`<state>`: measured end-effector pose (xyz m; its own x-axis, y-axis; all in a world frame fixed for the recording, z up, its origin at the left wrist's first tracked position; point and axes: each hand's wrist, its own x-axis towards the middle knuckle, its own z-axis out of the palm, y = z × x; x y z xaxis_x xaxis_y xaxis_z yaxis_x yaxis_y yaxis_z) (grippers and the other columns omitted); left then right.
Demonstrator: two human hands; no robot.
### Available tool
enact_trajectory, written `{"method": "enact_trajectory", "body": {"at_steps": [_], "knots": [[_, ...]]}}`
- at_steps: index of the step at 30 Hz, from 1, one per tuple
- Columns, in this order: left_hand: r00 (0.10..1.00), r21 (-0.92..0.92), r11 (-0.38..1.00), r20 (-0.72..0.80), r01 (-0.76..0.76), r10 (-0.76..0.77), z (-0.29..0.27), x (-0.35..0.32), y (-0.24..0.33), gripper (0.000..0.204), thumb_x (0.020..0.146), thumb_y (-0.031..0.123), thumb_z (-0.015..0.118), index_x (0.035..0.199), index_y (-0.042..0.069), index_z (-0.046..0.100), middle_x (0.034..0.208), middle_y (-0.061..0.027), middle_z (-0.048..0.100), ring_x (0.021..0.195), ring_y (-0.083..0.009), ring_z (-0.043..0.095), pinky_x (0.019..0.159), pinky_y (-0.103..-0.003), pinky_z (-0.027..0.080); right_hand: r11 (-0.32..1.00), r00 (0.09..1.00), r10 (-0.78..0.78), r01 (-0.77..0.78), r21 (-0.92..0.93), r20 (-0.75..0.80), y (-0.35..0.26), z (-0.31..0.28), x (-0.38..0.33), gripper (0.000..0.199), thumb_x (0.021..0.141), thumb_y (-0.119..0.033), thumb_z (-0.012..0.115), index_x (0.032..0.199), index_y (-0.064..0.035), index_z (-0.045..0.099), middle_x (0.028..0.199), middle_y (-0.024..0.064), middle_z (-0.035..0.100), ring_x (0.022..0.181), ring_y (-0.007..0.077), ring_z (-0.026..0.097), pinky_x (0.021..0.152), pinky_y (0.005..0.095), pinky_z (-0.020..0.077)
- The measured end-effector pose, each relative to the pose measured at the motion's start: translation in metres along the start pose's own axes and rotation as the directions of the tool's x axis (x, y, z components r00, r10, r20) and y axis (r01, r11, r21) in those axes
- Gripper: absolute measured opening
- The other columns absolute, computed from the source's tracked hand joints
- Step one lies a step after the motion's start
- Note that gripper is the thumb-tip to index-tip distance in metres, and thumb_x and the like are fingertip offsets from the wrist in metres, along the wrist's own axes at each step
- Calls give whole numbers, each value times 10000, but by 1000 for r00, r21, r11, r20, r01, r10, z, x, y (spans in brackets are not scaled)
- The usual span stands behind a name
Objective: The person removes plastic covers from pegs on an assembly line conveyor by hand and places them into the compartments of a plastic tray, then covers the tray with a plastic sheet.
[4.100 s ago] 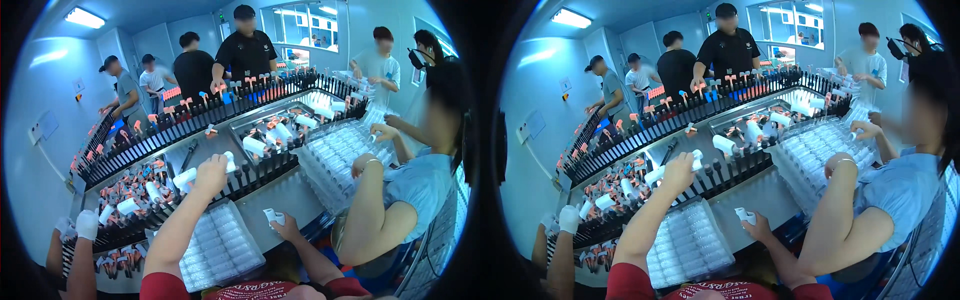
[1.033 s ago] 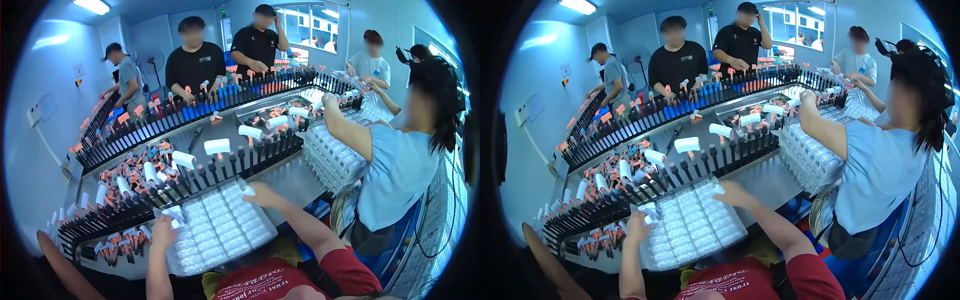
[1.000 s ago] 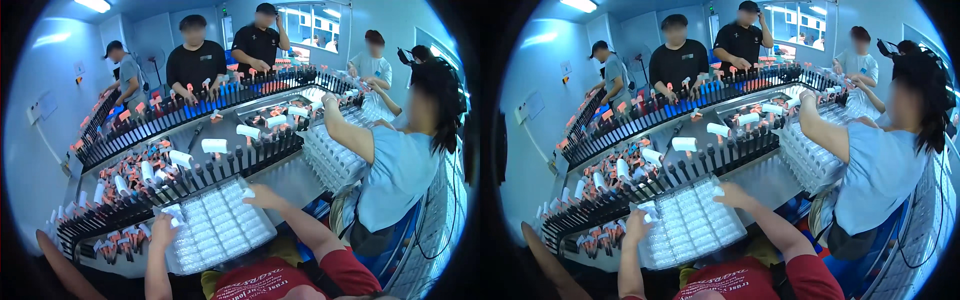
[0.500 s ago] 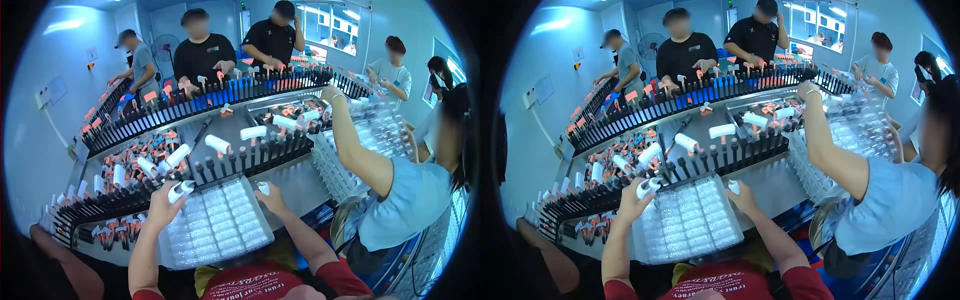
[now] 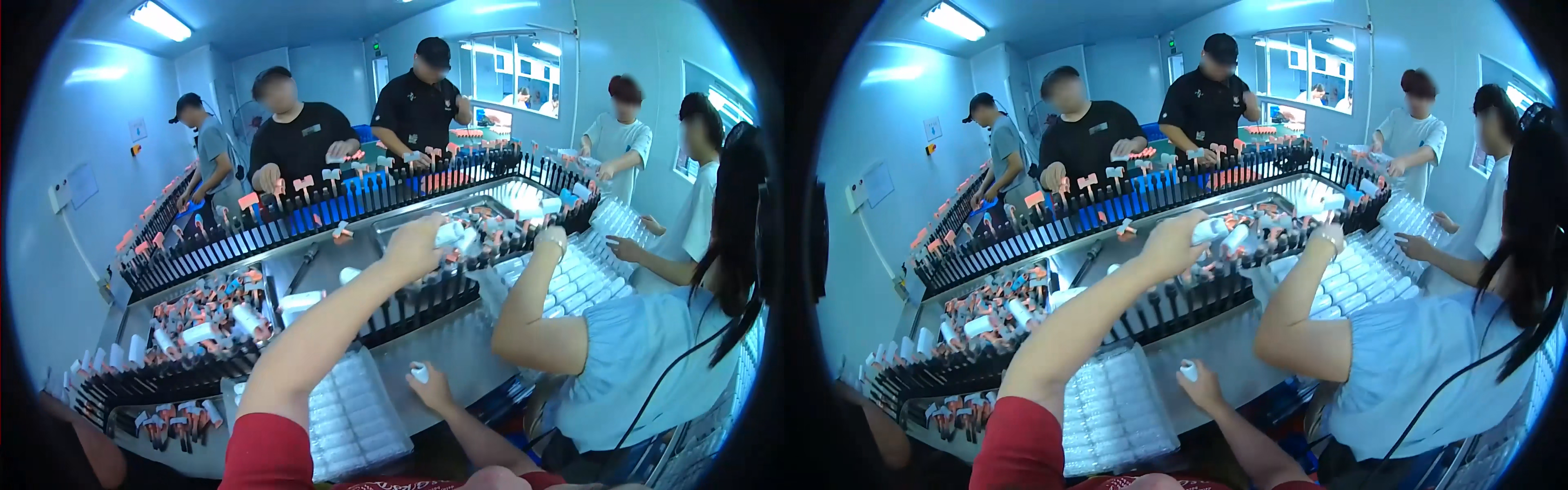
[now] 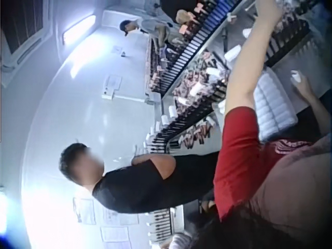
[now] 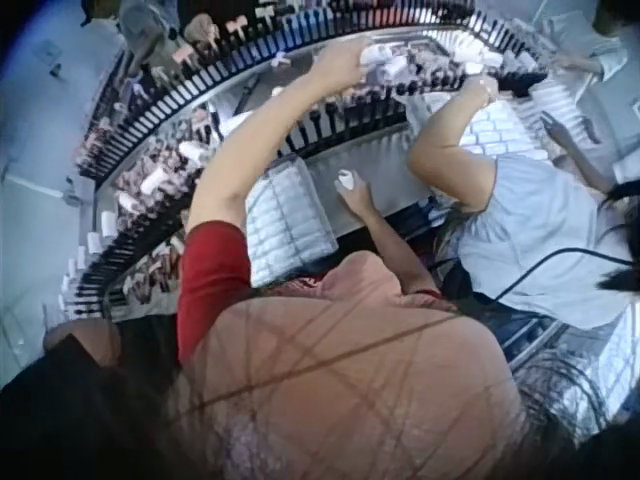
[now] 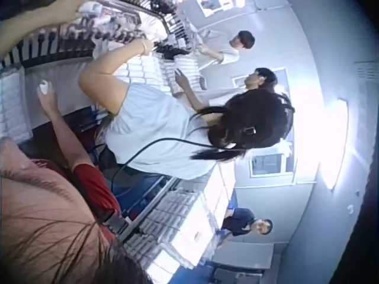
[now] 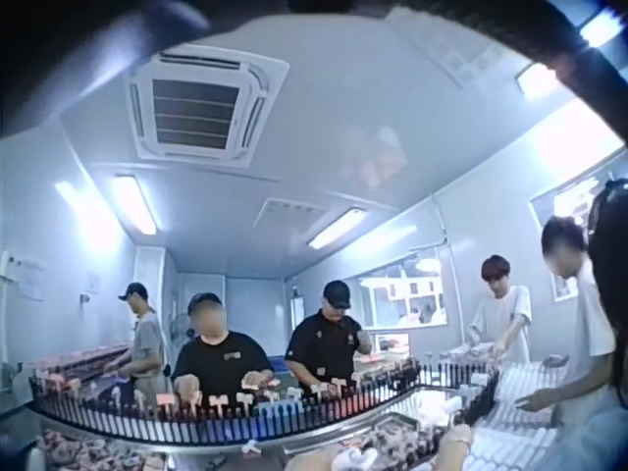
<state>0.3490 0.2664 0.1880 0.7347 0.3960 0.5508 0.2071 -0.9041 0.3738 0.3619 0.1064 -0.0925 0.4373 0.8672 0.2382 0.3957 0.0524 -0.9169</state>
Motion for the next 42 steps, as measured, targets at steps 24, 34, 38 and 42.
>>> {"method": "enact_trajectory", "body": {"at_steps": [24,34,38,42], "knots": [[972,450,889,232,-84,-26,38,-4,-29,338,737,130,665,1044,52,549,903,-155,650,859,-326,656,735,-428,523,999,999,39,-40,34,38,7,1,4,375,798,-223,713,1099,-27,606,949,168,676,890,273,673,765,356,511],[961,297,923,47,246,-272,-149,-166,-24,271,745,138,687,1000,67,630,944,-174,649,917,-341,627,781,-403,496,984,988,151,-152,89,18,23,6,7,198,830,-77,651,1021,-78,603,728,11,578,598,83,557,481,245,436],[791,475,734,118,486,-600,-193,-299,-71,279,736,171,671,968,25,622,854,-192,643,819,-364,638,744,-424,497,983,990,141,-141,113,8,-2,14,9,217,808,-106,670,1006,-38,611,733,42,597,639,114,572,544,281,458],[713,500,681,165,535,-681,-172,-407,-131,464,672,160,691,1105,10,619,1053,-214,625,986,-378,600,860,-436,484,950,972,233,-221,220,-29,-15,12,7,227,827,-111,662,1031,-40,593,700,19,570,622,114,564,548,270,459]]}}
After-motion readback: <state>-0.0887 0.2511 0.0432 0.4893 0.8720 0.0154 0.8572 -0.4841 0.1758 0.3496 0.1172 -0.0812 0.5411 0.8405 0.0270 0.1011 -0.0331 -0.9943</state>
